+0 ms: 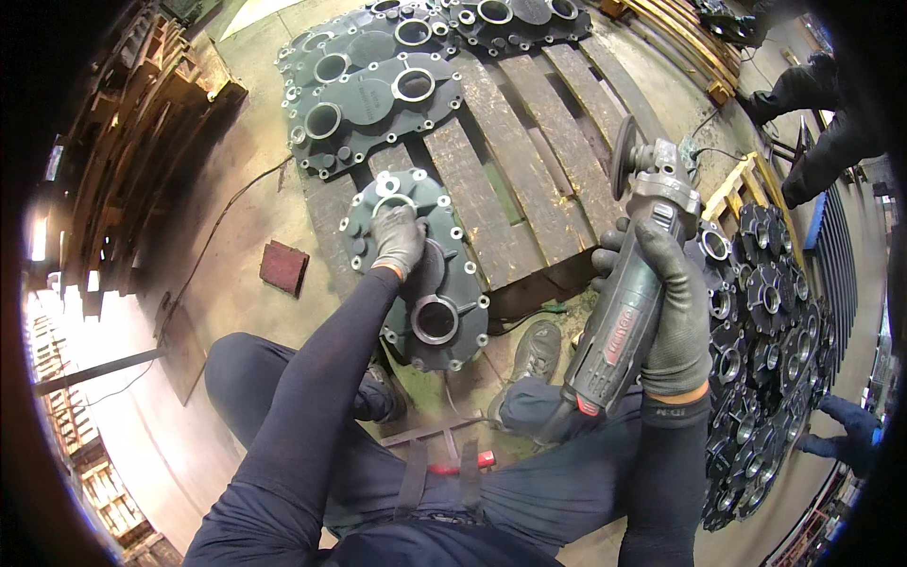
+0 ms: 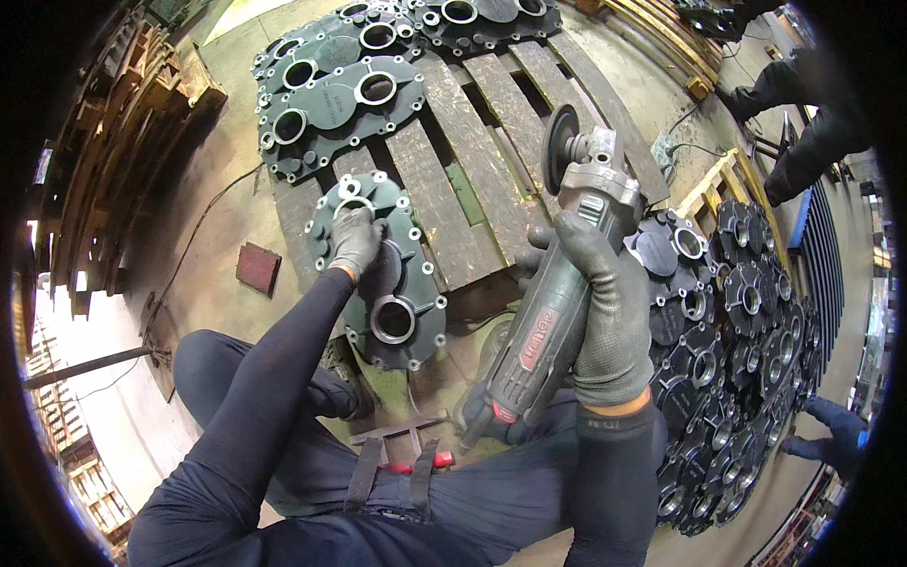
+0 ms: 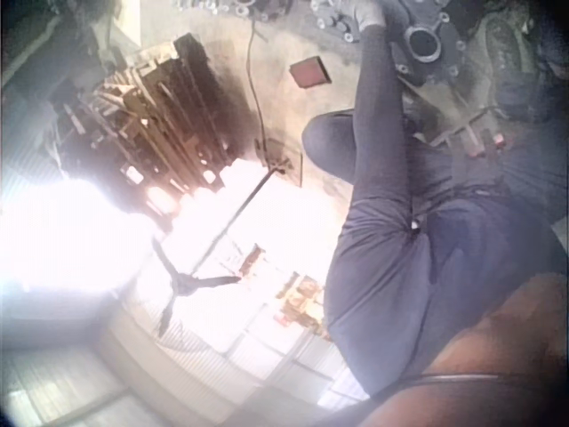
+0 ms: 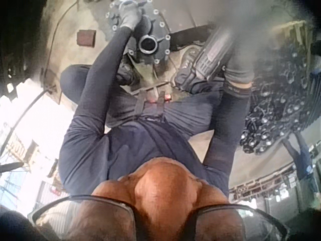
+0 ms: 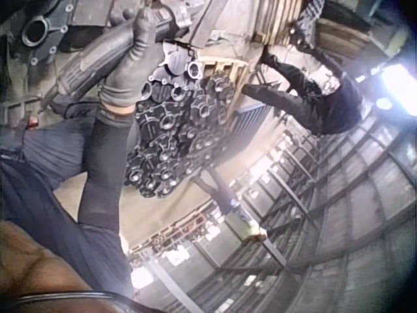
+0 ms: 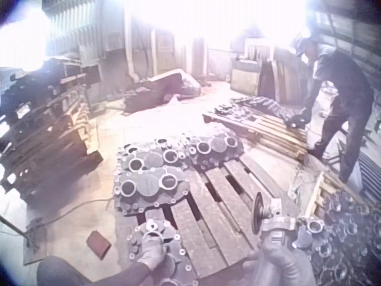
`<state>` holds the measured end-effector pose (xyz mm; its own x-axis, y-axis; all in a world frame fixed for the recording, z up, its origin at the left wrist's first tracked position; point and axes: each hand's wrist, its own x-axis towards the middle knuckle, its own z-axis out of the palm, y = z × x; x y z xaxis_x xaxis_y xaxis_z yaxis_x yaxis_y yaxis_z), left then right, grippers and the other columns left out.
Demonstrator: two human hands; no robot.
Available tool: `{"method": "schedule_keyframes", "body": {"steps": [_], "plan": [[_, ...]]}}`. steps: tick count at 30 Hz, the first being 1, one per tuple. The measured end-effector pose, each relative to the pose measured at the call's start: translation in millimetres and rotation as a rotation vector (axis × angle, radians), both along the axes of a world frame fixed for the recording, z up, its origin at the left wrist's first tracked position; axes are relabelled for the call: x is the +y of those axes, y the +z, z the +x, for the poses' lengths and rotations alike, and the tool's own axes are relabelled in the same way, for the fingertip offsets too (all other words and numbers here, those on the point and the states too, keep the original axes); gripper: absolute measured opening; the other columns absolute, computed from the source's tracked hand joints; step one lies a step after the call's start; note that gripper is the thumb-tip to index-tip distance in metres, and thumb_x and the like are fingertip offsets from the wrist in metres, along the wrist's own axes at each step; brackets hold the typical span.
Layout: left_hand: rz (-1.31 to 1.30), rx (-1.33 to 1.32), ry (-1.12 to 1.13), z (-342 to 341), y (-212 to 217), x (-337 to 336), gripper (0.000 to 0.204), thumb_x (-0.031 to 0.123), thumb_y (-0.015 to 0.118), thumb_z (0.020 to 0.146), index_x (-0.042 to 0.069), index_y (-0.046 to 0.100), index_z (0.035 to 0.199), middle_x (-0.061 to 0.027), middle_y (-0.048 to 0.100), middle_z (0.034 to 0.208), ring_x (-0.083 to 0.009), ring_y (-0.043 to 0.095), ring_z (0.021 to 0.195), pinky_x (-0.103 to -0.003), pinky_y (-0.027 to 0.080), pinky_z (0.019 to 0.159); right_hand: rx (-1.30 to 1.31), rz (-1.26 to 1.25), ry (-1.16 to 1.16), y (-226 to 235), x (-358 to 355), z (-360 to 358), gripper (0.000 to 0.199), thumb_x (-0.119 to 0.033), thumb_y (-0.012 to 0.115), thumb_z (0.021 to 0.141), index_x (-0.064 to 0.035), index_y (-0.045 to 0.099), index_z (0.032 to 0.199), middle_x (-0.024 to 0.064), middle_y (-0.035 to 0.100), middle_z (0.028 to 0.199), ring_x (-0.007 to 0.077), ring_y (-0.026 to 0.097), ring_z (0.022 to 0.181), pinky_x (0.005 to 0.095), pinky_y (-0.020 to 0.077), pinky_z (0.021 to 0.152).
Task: The person sits on the floor and uses a handheld angle grinder to smooth the edges of metal engine parts placed on a wooden pallet. They flip and reposition the parts to grind different sides and then move finished pieces aside.
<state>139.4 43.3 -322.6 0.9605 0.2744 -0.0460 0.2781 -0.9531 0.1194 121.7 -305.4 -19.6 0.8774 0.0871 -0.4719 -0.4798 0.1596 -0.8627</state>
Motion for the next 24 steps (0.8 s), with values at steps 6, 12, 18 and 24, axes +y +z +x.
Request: {"method": "schedule_keyframes", "body": {"steps": [6,12,18,24], "plan": [[-0.126,0.007,-0.589,45,-1,-29,0.024,0.029,0.078,0.090,0.006,0.075,0.096,-0.0157,0.074,0.100,-0.0388,0.067,0.109,-0.053,0.053,0.094,-0.039,-0.124,-0.065,6,9,-4,0.061,-0.048,0.079,0.096,0.0082,0.071,0.117,0.0175,0.079,0.094,0.0200,0.077,0.077,0.0317,0.0634,0.071],[0.026,0.035,-1.094,85,20,-35,0.020,0.022,0.067,0.094,0.014,0.076,0.109,-0.0073,0.076,0.109,-0.0289,0.066,0.118,-0.049,0.052,0.101,0.016,-0.159,-0.064,7,3,-8,0.057,-0.047,0.078,0.096,0.0065,0.071,0.114,0.0174,0.079,0.093,0.0185,0.076,0.075,0.0303,0.0616,0.070],[0.142,-0.030,-0.873,51,47,-28,0.046,0.020,0.065,0.095,0.012,0.066,0.141,-0.0103,0.074,0.110,-0.0289,0.069,0.111,-0.044,0.052,0.097,-0.014,-0.136,-0.014,-2,12,-8,0.055,-0.045,0.080,0.095,0.0054,0.071,0.115,0.0151,0.078,0.093,0.0173,0.075,0.074,0.0296,0.0620,0.068],[0.072,0.059,-0.537,-84,40,-62,0.097,0.056,0.074,0.094,-0.004,0.040,0.162,-0.0220,0.052,0.160,-0.0391,0.053,0.144,-0.052,0.045,0.113,-0.016,-0.128,0.137,-11,14,-11,0.055,-0.040,0.077,0.101,0.0033,0.066,0.131,0.0154,0.077,0.114,0.0194,0.079,0.093,0.0321,0.0658,0.080]]}}
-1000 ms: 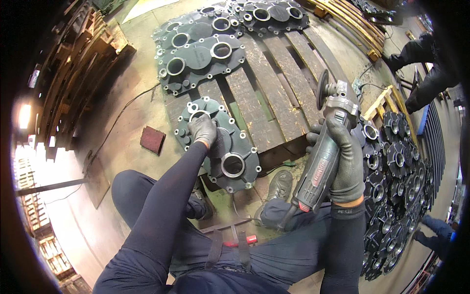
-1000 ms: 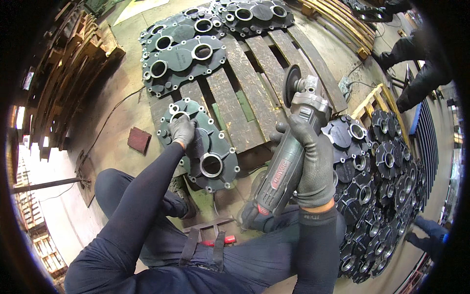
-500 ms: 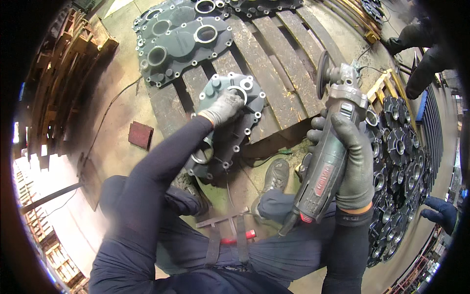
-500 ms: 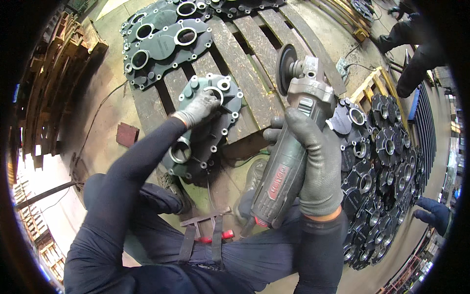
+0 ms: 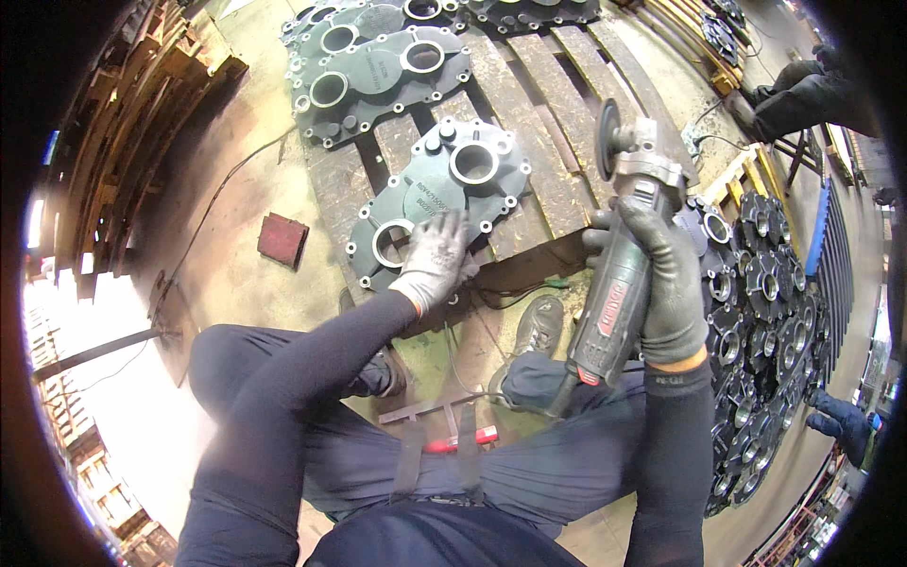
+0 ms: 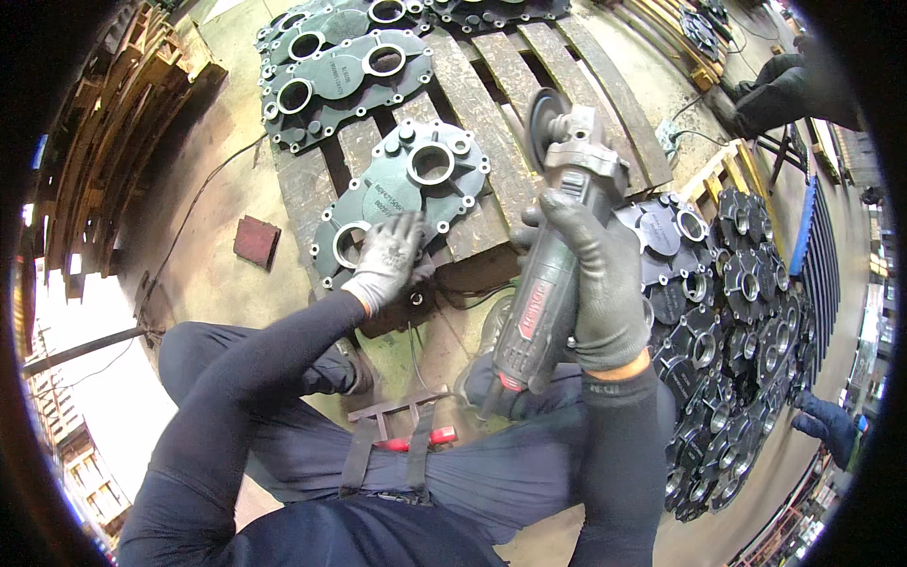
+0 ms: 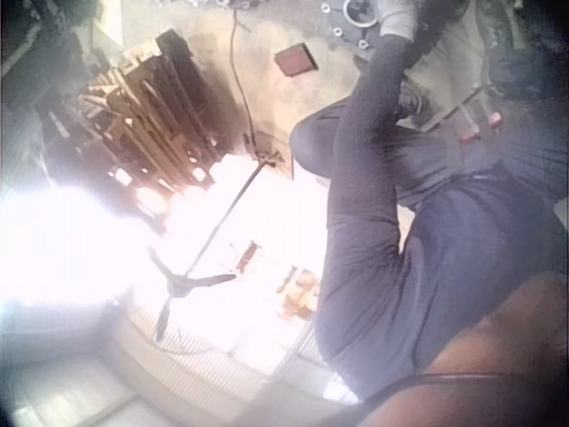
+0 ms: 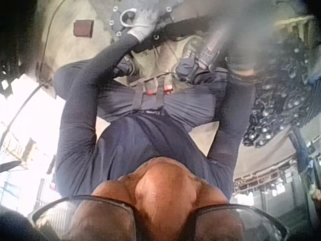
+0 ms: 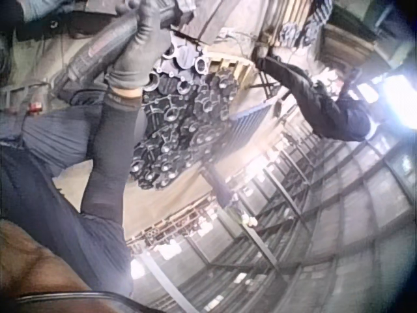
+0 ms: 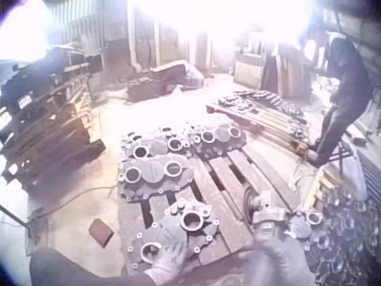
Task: The person sits on the floor and uses a handheld angle grinder to smooth the edges of metal engine parts placed on a wooden pallet. They flip and reposition the parts to grind different sides and then move finished pieces aside.
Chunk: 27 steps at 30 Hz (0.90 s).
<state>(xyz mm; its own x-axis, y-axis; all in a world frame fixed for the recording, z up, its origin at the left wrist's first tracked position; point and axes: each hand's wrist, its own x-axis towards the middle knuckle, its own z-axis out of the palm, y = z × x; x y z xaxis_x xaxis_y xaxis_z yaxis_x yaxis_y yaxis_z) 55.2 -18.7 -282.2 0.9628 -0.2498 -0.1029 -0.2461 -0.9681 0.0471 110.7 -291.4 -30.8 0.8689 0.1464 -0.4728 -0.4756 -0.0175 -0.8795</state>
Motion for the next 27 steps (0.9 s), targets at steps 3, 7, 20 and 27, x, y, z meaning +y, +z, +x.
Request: {"method": "schedule_keyframes", "body": {"steps": [3,7,20,27], "plan": [[0.026,-0.242,0.068,-38,-25,10,0.106,0.062,0.077,0.088,0.000,0.039,0.165,-0.0235,0.043,0.168,-0.0411,0.043,0.154,-0.059,0.038,0.119,-0.086,0.037,0.067,-12,0,-3,0.049,-0.041,0.075,0.102,0.0034,0.070,0.123,0.0115,0.079,0.099,0.0190,0.077,0.084,0.0291,0.0626,0.074],[0.085,0.092,0.072,-31,-48,46,0.099,0.064,0.067,0.095,0.013,0.035,0.172,-0.0153,0.034,0.177,-0.0363,0.033,0.162,-0.065,0.022,0.129,-0.078,0.165,0.001,-39,0,4,0.031,-0.028,0.078,0.098,0.0011,0.074,0.109,0.0095,0.076,0.087,0.0175,0.074,0.072,0.0314,0.0594,0.065],[0.092,-0.063,-0.074,64,-100,186,0.090,0.017,0.074,0.082,0.019,0.044,0.167,-0.0076,0.043,0.173,-0.0365,0.041,0.157,-0.052,0.029,0.133,-0.218,0.323,-0.266,-43,11,5,0.030,-0.021,0.088,0.087,0.0032,0.071,0.091,0.0088,0.070,0.077,0.0160,0.066,0.057,0.0353,0.0547,0.053],[-0.261,-0.143,0.070,164,-46,25,0.041,0.023,0.068,0.095,0.017,0.067,0.135,-0.0186,0.058,0.154,-0.0386,0.067,0.124,-0.050,0.055,0.096,-0.157,0.321,-0.217,-18,6,11,0.028,-0.017,0.085,0.088,0.0053,0.070,0.090,0.0088,0.070,0.075,0.0160,0.068,0.060,0.0346,0.0554,0.056]]}}
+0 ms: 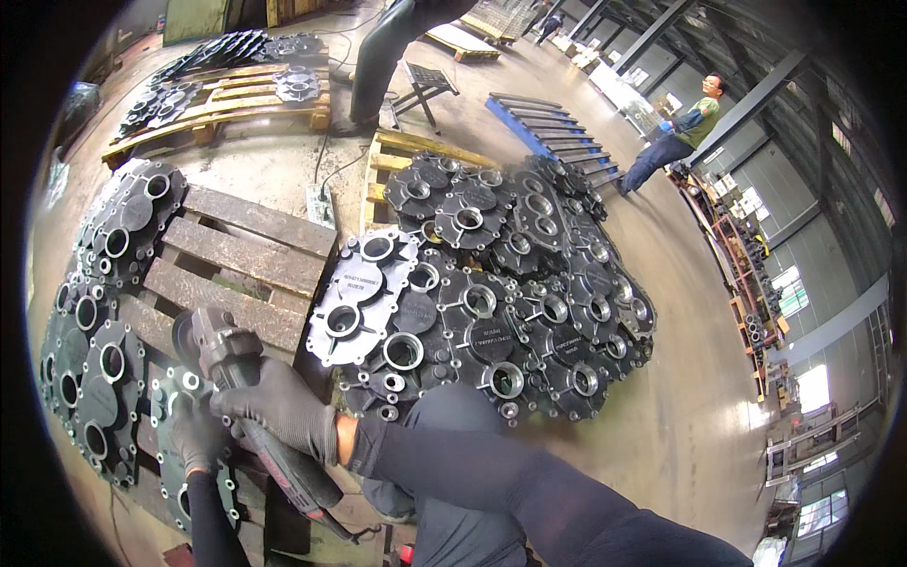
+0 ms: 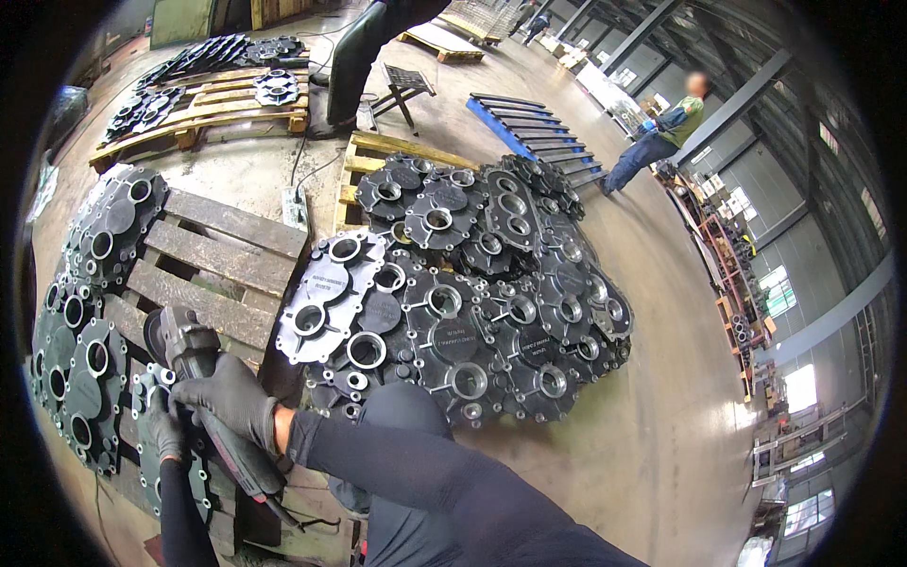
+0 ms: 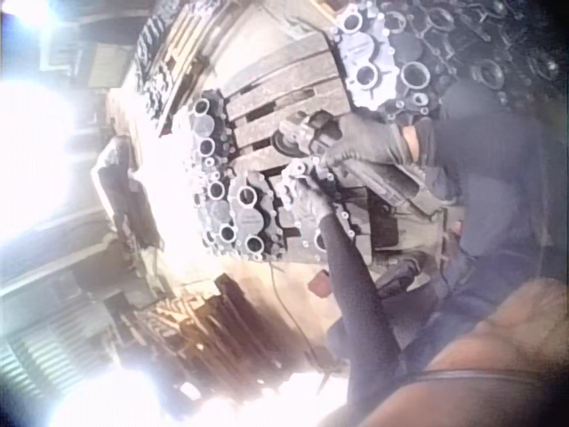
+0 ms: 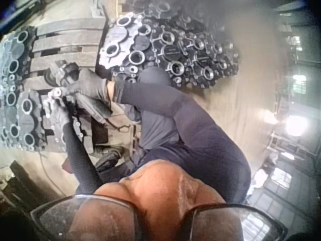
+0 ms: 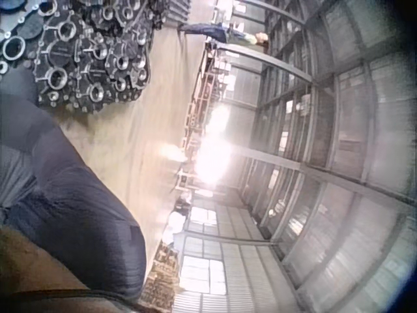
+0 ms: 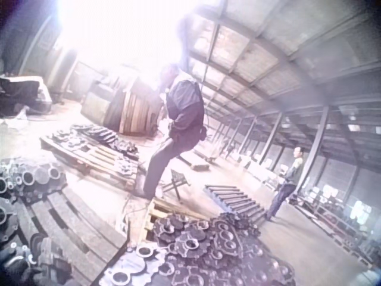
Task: The person sits on the floor and uses a handheld angle grinder to smooth the edges of metal engine parts placed on a wooden pallet. They flip and reposition the parts to grind different sides and then move finished pieces aside.
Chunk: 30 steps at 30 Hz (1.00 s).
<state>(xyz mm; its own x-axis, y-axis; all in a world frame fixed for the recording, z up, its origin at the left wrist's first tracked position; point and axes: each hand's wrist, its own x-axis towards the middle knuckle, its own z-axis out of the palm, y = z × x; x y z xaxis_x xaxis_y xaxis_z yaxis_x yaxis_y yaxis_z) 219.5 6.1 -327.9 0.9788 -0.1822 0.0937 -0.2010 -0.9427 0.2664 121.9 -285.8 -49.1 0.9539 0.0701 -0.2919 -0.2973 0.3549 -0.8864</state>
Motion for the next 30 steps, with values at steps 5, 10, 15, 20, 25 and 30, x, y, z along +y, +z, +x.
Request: {"method": "schedule_keyframes", "body": {"steps": [5,10,15,20,25,30], "plan": [[-0.336,0.215,0.214,-32,54,-62,0.039,0.011,0.062,0.099,0.020,0.066,0.137,-0.0209,0.079,0.119,-0.0426,0.076,0.107,-0.053,0.058,0.088,0.094,-0.029,-0.046,-26,-7,0,0.029,-0.017,0.086,0.087,0.0074,0.071,0.088,0.0099,0.072,0.077,0.0158,0.070,0.061,0.0347,0.0561,0.056],[-0.427,0.181,0.103,-17,-17,-18,0.048,0.000,0.060,0.098,0.011,0.062,0.145,-0.0193,0.079,0.119,-0.0311,0.076,0.109,-0.045,0.057,0.091,0.036,-0.073,-0.035,-28,-1,7,0.030,-0.018,0.088,0.085,0.0058,0.070,0.087,0.0126,0.072,0.085,0.0171,0.071,0.070,0.0360,0.0577,0.060],[-0.705,0.253,0.052,-33,-72,15,0.055,-0.001,0.058,0.101,0.007,0.056,0.155,-0.0212,0.078,0.125,-0.0353,0.076,0.110,-0.044,0.058,0.096,-0.015,-0.293,-0.009,-40,9,8,0.055,-0.035,0.091,0.072,0.0090,0.069,0.097,0.0169,0.071,0.089,0.0251,0.069,0.084,0.0426,0.0578,0.079],[-0.502,0.259,-0.116,-61,-26,-20,0.053,0.004,0.057,0.100,-0.001,0.055,0.153,-0.0133,0.078,0.118,-0.0270,0.074,0.109,-0.042,0.058,0.097,0.010,-0.362,-0.001,-60,-8,-11,0.063,-0.037,0.091,0.072,0.0113,0.068,0.106,0.0199,0.073,0.095,0.0266,0.071,0.088,0.0431,0.0586,0.081],[-0.427,0.123,-0.205,-66,24,-5,0.059,0.008,0.064,0.102,0.009,0.052,0.160,-0.0232,0.071,0.138,-0.0409,0.070,0.122,-0.048,0.055,0.106,-0.150,-0.475,0.087,-98,-21,18,0.028,-0.020,0.084,0.090,0.0055,0.075,0.097,0.0064,0.072,0.085,0.0159,0.066,0.077,0.0361,0.0556,0.072],[-0.058,0.263,-0.105,-97,176,51,0.043,0.027,0.071,0.103,0.005,0.068,0.140,-0.0254,0.077,0.122,-0.0430,0.075,0.108,-0.049,0.060,0.094,-0.124,-0.333,0.160,-71,-31,-13,0.027,-0.020,0.081,0.095,0.0011,0.075,0.110,0.0057,0.074,0.087,0.0146,0.071,0.070,0.0308,0.0574,0.062]]}}
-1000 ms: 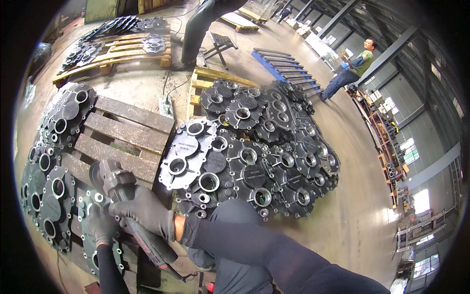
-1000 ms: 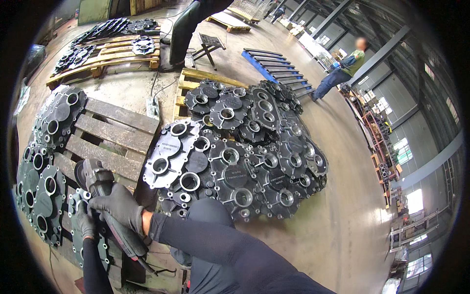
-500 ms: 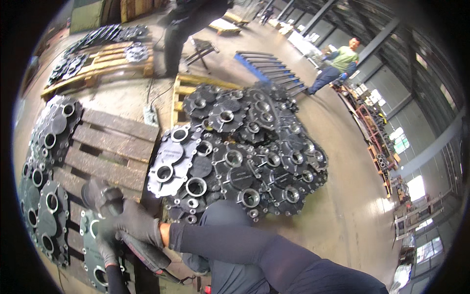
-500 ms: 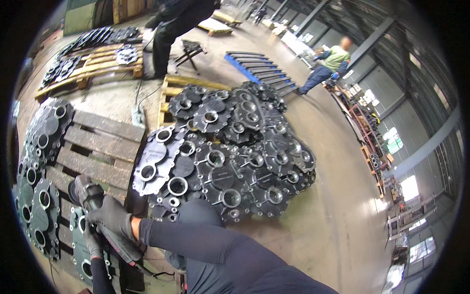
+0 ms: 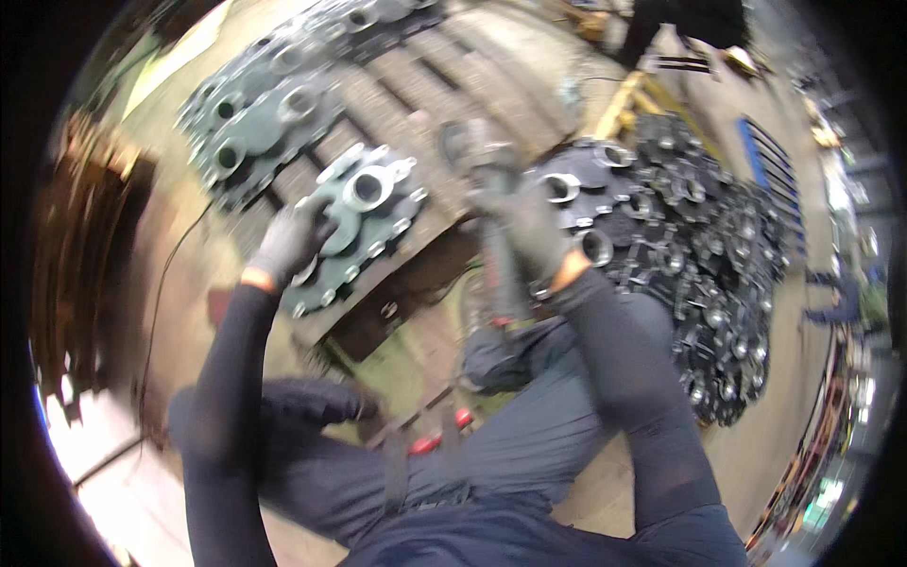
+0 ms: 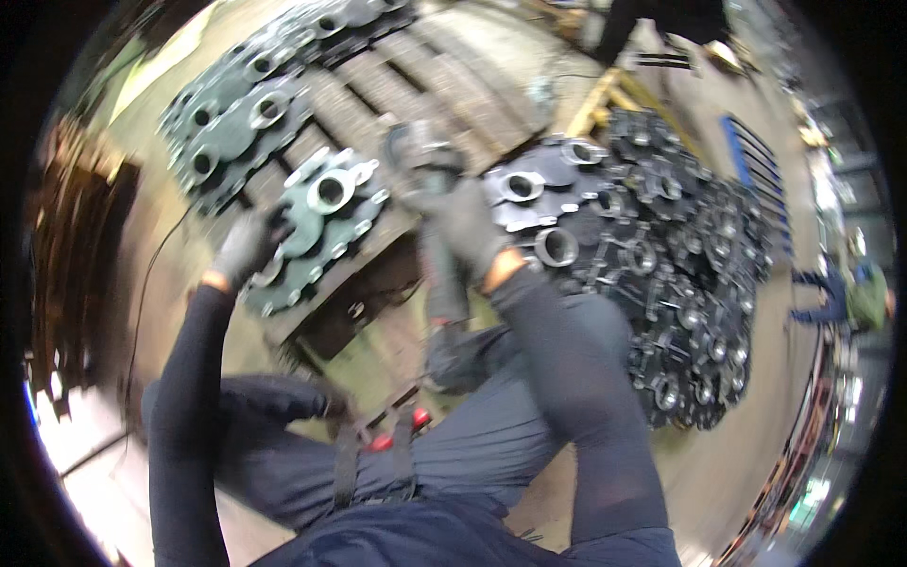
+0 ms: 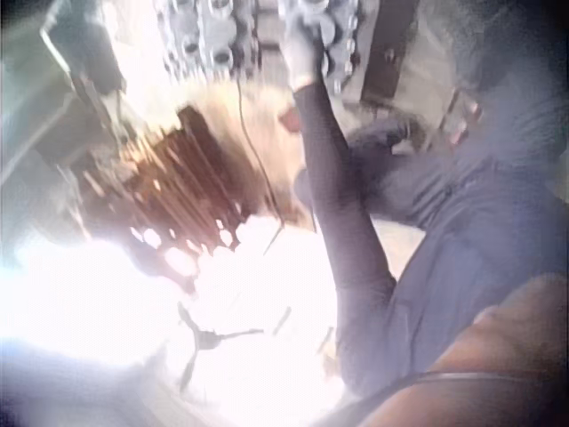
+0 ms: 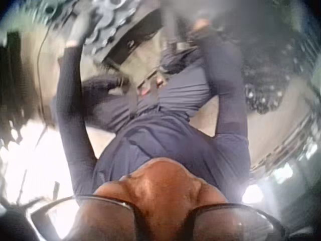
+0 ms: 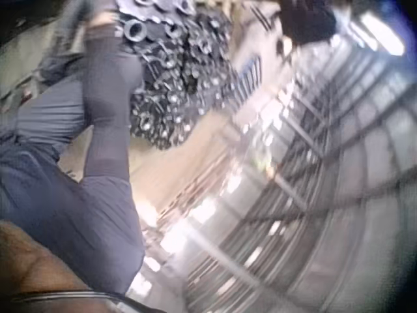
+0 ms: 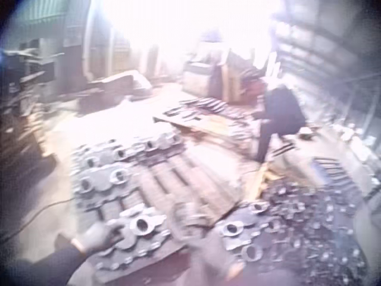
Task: The person sits on the floor and uses a handheld angle grinder to smooth the edges of metal engine parts placed on a wooden pallet. They flip and reposition the parts to grind different sides and then move finished pieces aside.
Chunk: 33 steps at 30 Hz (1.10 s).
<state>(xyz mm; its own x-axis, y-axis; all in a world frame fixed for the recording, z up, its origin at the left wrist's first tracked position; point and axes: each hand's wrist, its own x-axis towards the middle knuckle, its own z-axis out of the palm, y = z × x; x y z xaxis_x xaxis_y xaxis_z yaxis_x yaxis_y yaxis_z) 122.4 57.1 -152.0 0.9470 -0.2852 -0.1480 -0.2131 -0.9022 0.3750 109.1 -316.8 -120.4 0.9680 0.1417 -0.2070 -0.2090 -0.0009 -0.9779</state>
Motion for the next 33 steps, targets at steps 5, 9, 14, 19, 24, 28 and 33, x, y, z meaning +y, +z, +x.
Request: {"method": "schedule_keyframes", "body": {"steps": [5,9,14,19,24,28,33], "plan": [[0.025,-0.010,0.069,-44,109,2,0.036,0.030,0.066,0.107,0.002,0.072,0.129,-0.0225,0.078,0.115,-0.0398,0.076,0.105,-0.047,0.058,0.091,0.113,-0.195,-0.032,-7,-10,-21,0.029,-0.020,0.086,0.088,0.0051,0.076,0.099,0.0098,0.076,0.081,0.0160,0.073,0.064,0.0300,0.0581,0.058],[-0.111,-0.042,0.115,-68,130,-8,0.034,0.032,0.067,0.107,0.002,0.074,0.122,-0.0228,0.078,0.109,-0.0388,0.077,0.101,-0.047,0.059,0.089,0.086,-0.686,0.054,-43,-16,-17,0.059,-0.041,0.092,0.077,0.0093,0.075,0.103,0.0211,0.080,0.091,0.0276,0.079,0.083,0.0398,0.0610,0.078],[0.079,-0.082,-0.154,-76,97,-16,0.023,0.027,0.068,0.103,0.004,0.071,0.104,-0.0228,0.073,0.089,-0.0421,0.073,0.092,-0.053,0.056,0.084,0.063,-0.842,0.122,-46,-13,-13,0.073,-0.048,0.092,0.074,0.0102,0.070,0.112,0.0286,0.078,0.103,0.0388,0.078,0.095,0.0437,0.0600,0.088],[0.016,-0.163,-0.201,-74,111,-31,0.026,0.030,0.069,0.104,0.005,0.071,0.111,-0.0208,0.072,0.089,-0.0414,0.070,0.093,-0.052,0.054,0.088,0.073,-0.932,0.145,-51,-5,16,0.077,-0.050,0.091,0.071,0.0126,0.071,0.112,0.0333,0.077,0.108,0.0425,0.078,0.102,0.0447,0.0604,0.093],[0.041,-0.089,-0.241,-77,98,-38,0.024,0.030,0.069,0.103,0.006,0.068,0.109,-0.0170,0.072,0.092,-0.0380,0.069,0.096,-0.049,0.052,0.093,-0.002,-1.013,0.179,-84,13,58,0.075,-0.049,0.090,0.072,0.0113,0.072,0.113,0.0339,0.077,0.110,0.0436,0.078,0.104,0.0472,0.0602,0.094],[0.049,-0.004,-0.236,-75,98,-43,0.020,0.026,0.066,0.104,0.007,0.066,0.108,-0.0156,0.072,0.094,-0.0369,0.070,0.098,-0.048,0.052,0.096,0.012,-1.027,0.231,-117,12,93,0.078,-0.052,0.088,0.073,0.0100,0.072,0.118,0.0354,0.076,0.114,0.0452,0.076,0.111,0.0478,0.0589,0.098],[0.223,-0.064,-0.280,-75,101,-45,0.018,0.022,0.065,0.101,0.006,0.071,0.105,-0.0120,0.077,0.095,-0.0289,0.076,0.098,-0.042,0.054,0.095,0.022,-1.067,0.240,-123,27,106,0.077,-0.052,0.088,0.074,0.0101,0.071,0.117,0.0355,0.075,0.115,0.0462,0.075,0.112,0.0485,0.0584,0.099]]}}
